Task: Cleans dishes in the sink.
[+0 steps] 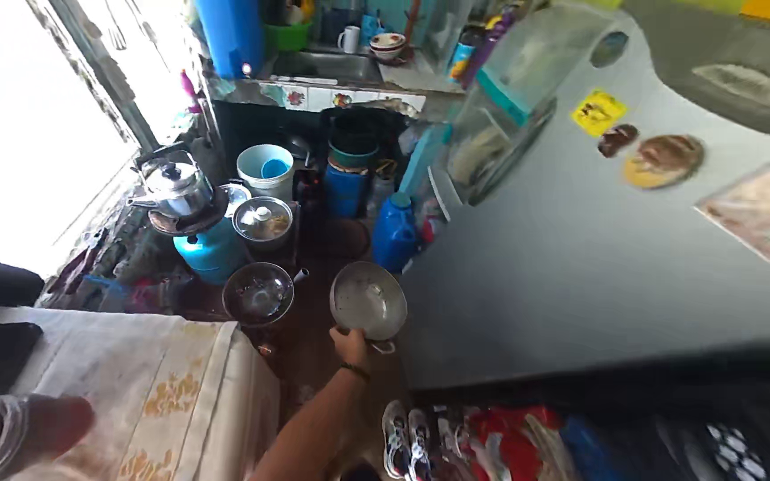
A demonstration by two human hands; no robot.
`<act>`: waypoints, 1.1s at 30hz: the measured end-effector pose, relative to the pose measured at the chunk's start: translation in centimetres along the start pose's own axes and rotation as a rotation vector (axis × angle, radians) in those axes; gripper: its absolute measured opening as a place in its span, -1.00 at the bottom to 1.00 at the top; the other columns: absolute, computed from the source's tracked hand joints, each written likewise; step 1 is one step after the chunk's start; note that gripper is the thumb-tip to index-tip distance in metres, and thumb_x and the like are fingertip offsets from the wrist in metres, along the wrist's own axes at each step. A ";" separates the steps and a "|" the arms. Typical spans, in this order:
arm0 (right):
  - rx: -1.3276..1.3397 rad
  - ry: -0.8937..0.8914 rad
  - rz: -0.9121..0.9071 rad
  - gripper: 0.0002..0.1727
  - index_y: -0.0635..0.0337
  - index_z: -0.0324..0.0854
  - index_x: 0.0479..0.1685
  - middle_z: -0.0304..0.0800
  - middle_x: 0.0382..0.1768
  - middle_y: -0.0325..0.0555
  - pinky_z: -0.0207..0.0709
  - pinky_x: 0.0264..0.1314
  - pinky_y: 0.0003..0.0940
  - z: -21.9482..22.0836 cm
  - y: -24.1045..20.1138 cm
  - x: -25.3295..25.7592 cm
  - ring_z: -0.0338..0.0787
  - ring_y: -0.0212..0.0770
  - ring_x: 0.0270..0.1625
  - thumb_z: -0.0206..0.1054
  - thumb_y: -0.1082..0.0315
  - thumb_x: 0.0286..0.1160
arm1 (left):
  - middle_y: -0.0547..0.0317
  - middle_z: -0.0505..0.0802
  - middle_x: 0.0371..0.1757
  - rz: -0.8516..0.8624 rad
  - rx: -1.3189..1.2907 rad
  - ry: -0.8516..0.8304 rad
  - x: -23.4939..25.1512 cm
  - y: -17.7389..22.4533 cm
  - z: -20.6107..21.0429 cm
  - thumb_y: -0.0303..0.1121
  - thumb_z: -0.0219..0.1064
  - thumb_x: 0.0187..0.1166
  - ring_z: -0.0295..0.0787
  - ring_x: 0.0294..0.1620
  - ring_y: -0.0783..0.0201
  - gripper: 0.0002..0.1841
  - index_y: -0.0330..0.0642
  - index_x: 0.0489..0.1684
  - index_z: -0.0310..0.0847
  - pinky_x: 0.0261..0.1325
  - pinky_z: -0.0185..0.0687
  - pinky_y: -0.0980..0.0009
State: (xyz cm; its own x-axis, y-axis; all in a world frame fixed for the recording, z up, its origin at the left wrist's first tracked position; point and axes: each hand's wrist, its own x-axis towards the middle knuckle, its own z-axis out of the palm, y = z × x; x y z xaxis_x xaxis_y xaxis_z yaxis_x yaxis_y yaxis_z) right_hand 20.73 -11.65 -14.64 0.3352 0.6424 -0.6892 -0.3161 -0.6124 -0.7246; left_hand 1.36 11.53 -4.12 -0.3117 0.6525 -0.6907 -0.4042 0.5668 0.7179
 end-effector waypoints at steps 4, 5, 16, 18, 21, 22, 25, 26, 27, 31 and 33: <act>-0.004 -0.114 -0.075 -0.45 0.35 0.35 0.48 0.84 -0.23 -0.04 0.66 -0.29 -0.33 6.4 -10.1 5.3 0.76 -0.28 -0.41 -0.31 0.10 0.93 | -0.44 0.67 0.15 -0.105 -0.029 -0.070 1.6 -1.1 3.7 -0.53 0.31 0.58 0.68 -0.10 -0.14 -0.37 -0.31 0.67 0.16 -0.11 0.64 -0.02; -0.041 -0.151 -0.068 -0.38 0.33 0.31 0.54 0.82 -0.24 -0.04 0.64 -0.32 -0.33 7.7 -12.3 6.8 0.74 -0.28 -0.43 -0.39 0.03 0.94 | -0.40 0.67 0.13 -0.144 -0.034 -0.102 2.1 -0.9 4.8 -0.54 0.29 0.59 0.66 -0.11 -0.10 -0.39 -0.31 0.65 0.17 -0.11 0.63 0.02; -0.173 -0.202 0.043 -0.71 0.36 0.48 0.08 0.58 -0.48 -0.16 0.51 -0.44 -0.42 18.2 -32.5 22.1 0.57 -0.36 -0.53 -0.02 0.28 0.83 | -0.20 0.72 0.03 -0.085 0.041 -0.444 13.6 9.7 15.1 -0.49 0.32 0.61 0.75 -0.28 0.12 -0.33 -0.19 0.69 0.05 -0.23 0.71 0.23; -0.100 -0.213 0.043 -0.70 0.29 0.48 -0.04 0.62 -0.55 -0.19 0.50 -0.52 -0.47 20.3 -36.2 24.6 0.58 -0.38 -0.60 -0.10 0.29 0.85 | -0.29 0.65 0.35 -0.035 0.064 -0.546 15.7 13.0 15.6 -0.31 0.32 0.68 0.82 -0.05 0.00 -0.21 -0.12 0.85 -0.13 -0.04 0.77 0.11; -0.011 -0.234 0.015 -0.65 0.26 0.46 -0.08 0.66 -0.56 -0.19 0.54 -0.56 -0.49 23.2 -41.4 28.4 0.62 -0.37 -0.63 -0.21 0.27 0.89 | -0.30 0.56 0.53 0.037 0.059 -0.479 20.1 16.7 15.2 -0.16 0.13 0.80 0.80 0.12 -0.09 -0.31 -0.15 0.85 -0.07 0.06 0.77 0.03; -0.003 -0.237 -0.015 -0.63 0.26 0.46 -0.06 0.68 -0.56 -0.18 0.54 -0.57 -0.50 24.0 -43.2 29.8 0.64 -0.37 -0.63 -0.24 0.27 0.91 | -0.26 0.62 0.46 0.053 0.039 -0.420 22.0 17.6 14.9 -0.16 0.07 0.83 0.82 0.07 -0.05 -0.40 -0.20 0.79 0.09 0.03 0.78 0.07; -0.026 -0.249 -0.117 -0.59 0.23 0.46 -0.06 0.72 -0.56 -0.23 0.52 -0.60 -0.56 26.7 -47.6 33.4 0.65 -0.42 -0.64 -0.31 0.27 0.91 | -0.14 0.77 0.22 0.095 -0.017 -0.204 27.9 20.4 13.5 -0.23 -0.05 0.88 0.82 -0.04 0.10 -0.59 -0.37 0.36 0.53 -0.03 0.75 0.19; -0.027 -0.241 -0.146 -0.60 0.21 0.46 -0.07 0.72 -0.58 -0.26 0.51 -0.61 -0.58 27.7 -49.4 34.6 0.64 -0.44 -0.65 -0.32 0.28 0.90 | -0.14 0.78 0.18 0.118 -0.043 -0.144 30.2 21.6 13.3 -0.28 -0.08 0.88 0.81 -0.04 0.11 -0.60 -0.40 0.25 0.59 -0.01 0.75 0.20; -0.026 -0.221 -0.166 -0.61 0.19 0.45 -0.09 0.71 -0.59 -0.28 0.51 -0.63 -0.59 28.7 -51.2 35.5 0.64 -0.45 -0.67 -0.30 0.28 0.90 | -0.14 0.78 0.17 0.138 -0.066 -0.093 32.3 22.9 13.2 -0.30 -0.09 0.89 0.81 -0.04 0.12 -0.60 -0.42 0.21 0.60 -0.01 0.75 0.20; -0.008 -0.194 -0.229 -0.61 0.12 0.44 -0.17 0.72 -0.63 -0.32 0.49 -0.67 -0.62 32.9 -59.7 38.8 0.64 -0.47 -0.70 -0.31 0.29 0.89 | -0.18 0.78 0.11 0.196 -0.143 0.057 39.1 28.5 14.8 -0.34 -0.01 0.87 0.81 -0.11 0.11 -0.67 -0.45 0.27 0.52 -0.06 0.74 0.21; 0.014 -0.222 -0.258 -0.58 0.09 0.42 -0.15 0.74 -0.59 -0.33 0.50 -0.64 -0.61 35.3 -64.1 40.4 0.65 -0.47 -0.67 -0.38 0.26 0.89 | -0.21 0.76 0.11 0.216 -0.153 0.139 42.2 31.4 16.3 -0.41 0.06 0.83 0.80 -0.12 0.13 -0.71 -0.48 0.25 0.53 -0.08 0.73 0.23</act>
State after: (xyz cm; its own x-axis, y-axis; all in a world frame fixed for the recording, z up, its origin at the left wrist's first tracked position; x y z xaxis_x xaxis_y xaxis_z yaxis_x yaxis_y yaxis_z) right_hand 23.18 69.80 3.93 0.2046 0.8610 -0.4657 -0.2591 -0.4111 -0.8740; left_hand -10.42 65.03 -9.31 -0.5152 0.6685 -0.5364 -0.4376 0.3330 0.8352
